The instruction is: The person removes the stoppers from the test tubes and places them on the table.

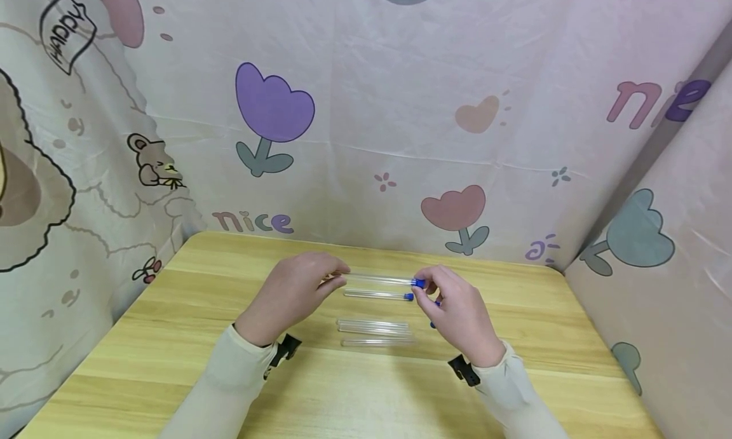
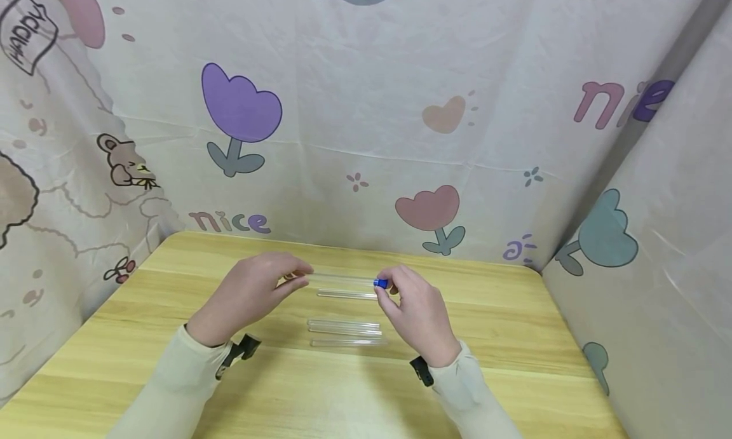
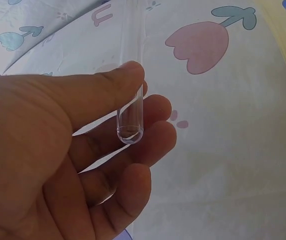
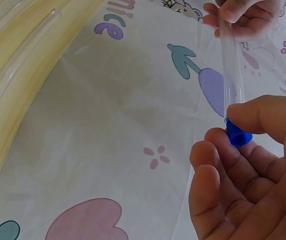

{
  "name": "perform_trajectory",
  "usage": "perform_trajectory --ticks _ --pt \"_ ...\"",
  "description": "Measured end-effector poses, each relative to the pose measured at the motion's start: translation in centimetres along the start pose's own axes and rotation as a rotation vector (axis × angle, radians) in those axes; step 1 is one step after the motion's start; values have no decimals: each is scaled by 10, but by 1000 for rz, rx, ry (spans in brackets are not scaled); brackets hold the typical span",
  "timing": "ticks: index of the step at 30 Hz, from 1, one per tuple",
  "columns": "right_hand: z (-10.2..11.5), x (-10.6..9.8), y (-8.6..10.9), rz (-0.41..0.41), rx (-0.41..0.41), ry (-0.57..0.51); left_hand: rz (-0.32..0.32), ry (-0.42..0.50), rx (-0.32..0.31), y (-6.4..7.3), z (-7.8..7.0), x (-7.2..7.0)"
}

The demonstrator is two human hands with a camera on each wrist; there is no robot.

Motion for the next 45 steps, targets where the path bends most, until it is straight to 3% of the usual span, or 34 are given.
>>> perform_trajectory --ticks 21,28,37,45 --pt "-3 -2 0 27 29 -59 34 -4 -26 -1 1 3" --pt "-9 -4 -2 18 79 -97 35 -41 -35 -1 1 4" --pt "-9 -12 0 13 90 -86 175 -69 -77 -6 0 19" --pt "-8 -16 -1 2 47 -27 281 -47 -97 -9 9 54"
Point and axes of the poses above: each hand's wrist, its own y-axis away from the middle knuckle, its own x-axis out of the palm, z = x × y, the point moved 1 cm from there along -y, towards the middle knuckle, and after that the axes turned 5 degrees about y, right-handed, at the moved point
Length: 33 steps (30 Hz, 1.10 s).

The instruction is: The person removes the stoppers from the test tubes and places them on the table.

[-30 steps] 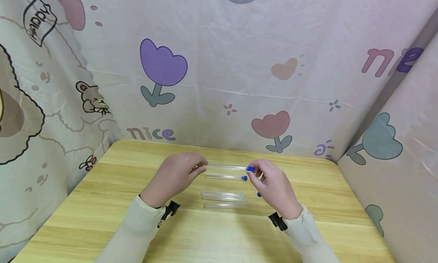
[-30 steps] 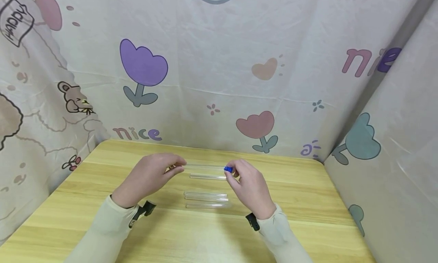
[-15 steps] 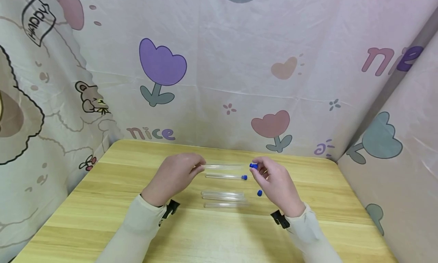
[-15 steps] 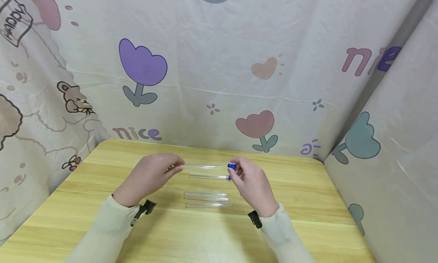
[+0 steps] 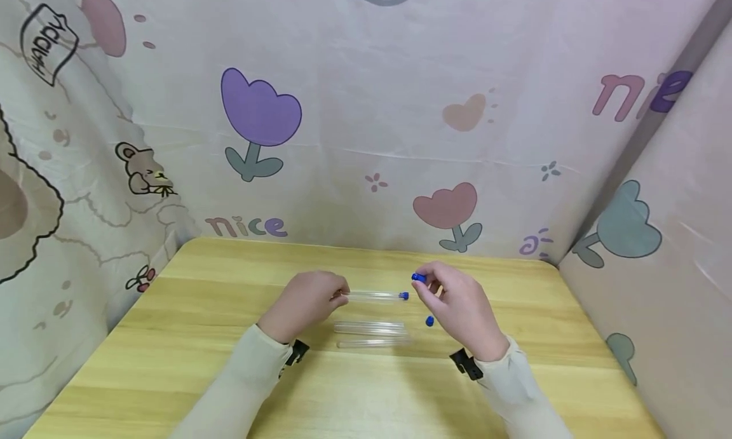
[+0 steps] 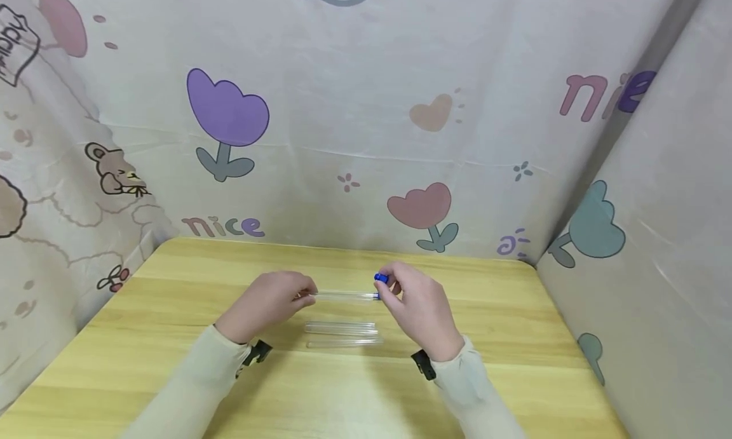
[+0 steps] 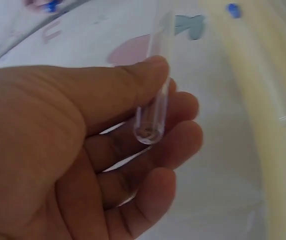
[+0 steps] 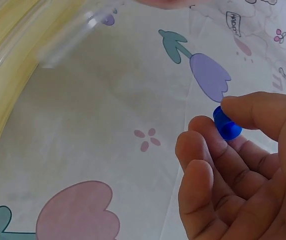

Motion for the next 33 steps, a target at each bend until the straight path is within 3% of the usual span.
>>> perform_trajectory --ticks 5,11,16,25,33 --pt "0 1 -3 10 -9 7 14 -19 14 -9 11 24" --pt "0 1 -3 23 9 14 32 -16 -1 -13 20 40" --pt "-2 1 -3 32 23 20 58 12 -25 -15 22 48" --pt "-4 1 -3 33 31 28 74 34 -11 -17 24 54" --pt "-6 3 -3 57 45 36 109 115 0 -20 24 60"
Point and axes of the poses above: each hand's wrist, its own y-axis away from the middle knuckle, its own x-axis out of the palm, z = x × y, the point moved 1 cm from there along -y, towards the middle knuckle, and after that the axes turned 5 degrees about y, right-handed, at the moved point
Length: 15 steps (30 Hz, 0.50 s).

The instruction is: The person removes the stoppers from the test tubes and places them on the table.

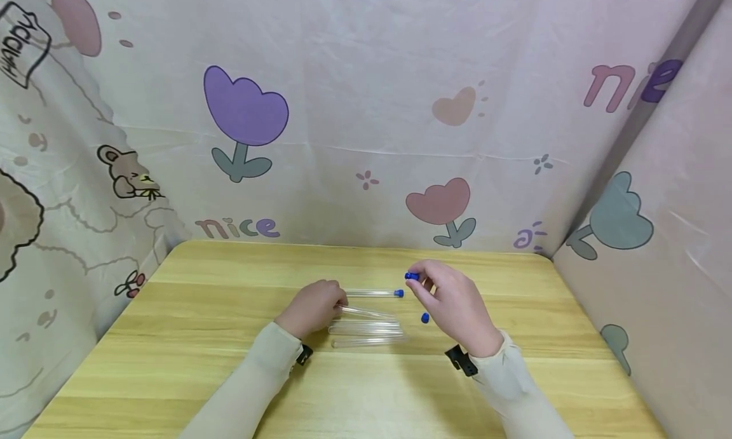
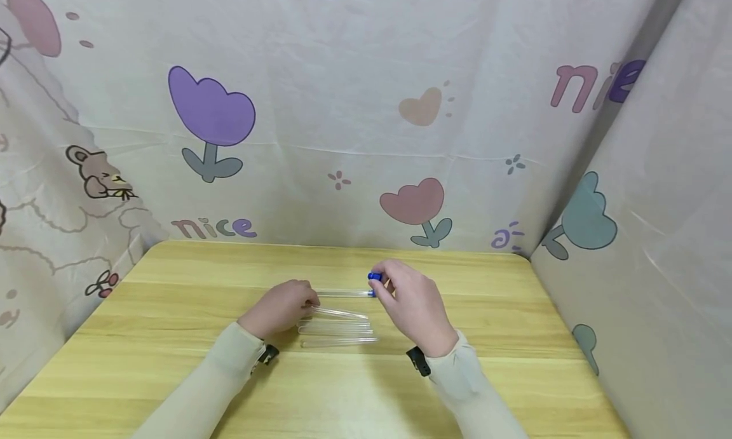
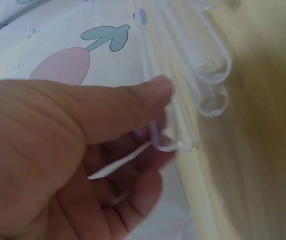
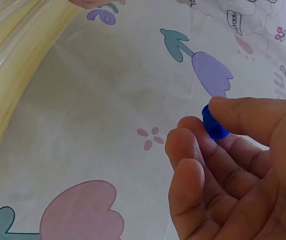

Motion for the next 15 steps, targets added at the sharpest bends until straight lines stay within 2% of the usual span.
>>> perform_trajectory --ticks 6,15 --pt "0 0 0 2 2 5 -15 -7 43 -1 3 5" --pt "3 -2 0 5 -7 -7 15 -18 38 0 4 6"
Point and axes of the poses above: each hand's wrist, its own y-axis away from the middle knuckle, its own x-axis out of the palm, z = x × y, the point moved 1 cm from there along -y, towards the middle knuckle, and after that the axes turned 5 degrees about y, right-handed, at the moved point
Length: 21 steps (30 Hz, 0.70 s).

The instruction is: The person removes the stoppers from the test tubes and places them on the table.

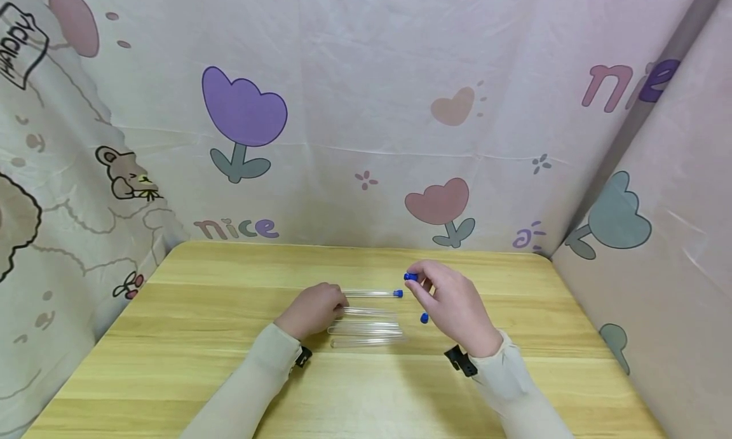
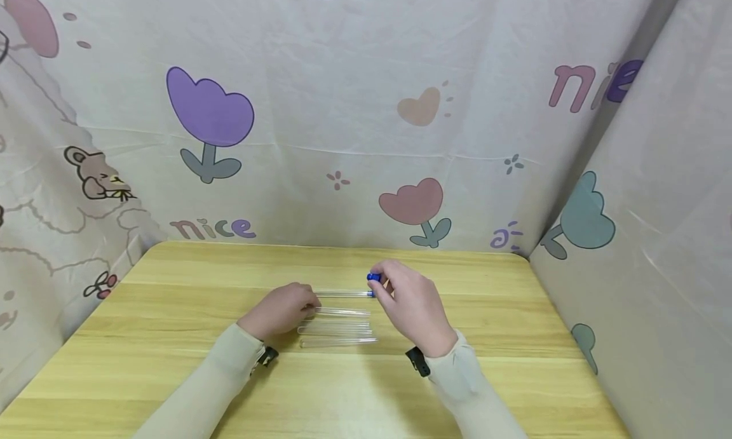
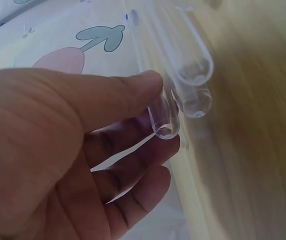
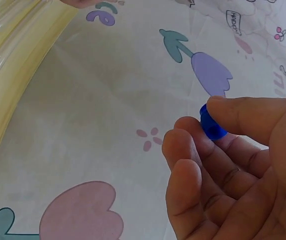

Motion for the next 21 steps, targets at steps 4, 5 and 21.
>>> perform_trajectory --ticks 4,5,21 --pt "0 0 1 4 0 0 15 17 -14 1 1 1" --pt "0 0 1 6 1 -2 19 28 -21 1 1 1" --pt "2 0 2 19 9 -8 -2 -40 66 2 -4 1"
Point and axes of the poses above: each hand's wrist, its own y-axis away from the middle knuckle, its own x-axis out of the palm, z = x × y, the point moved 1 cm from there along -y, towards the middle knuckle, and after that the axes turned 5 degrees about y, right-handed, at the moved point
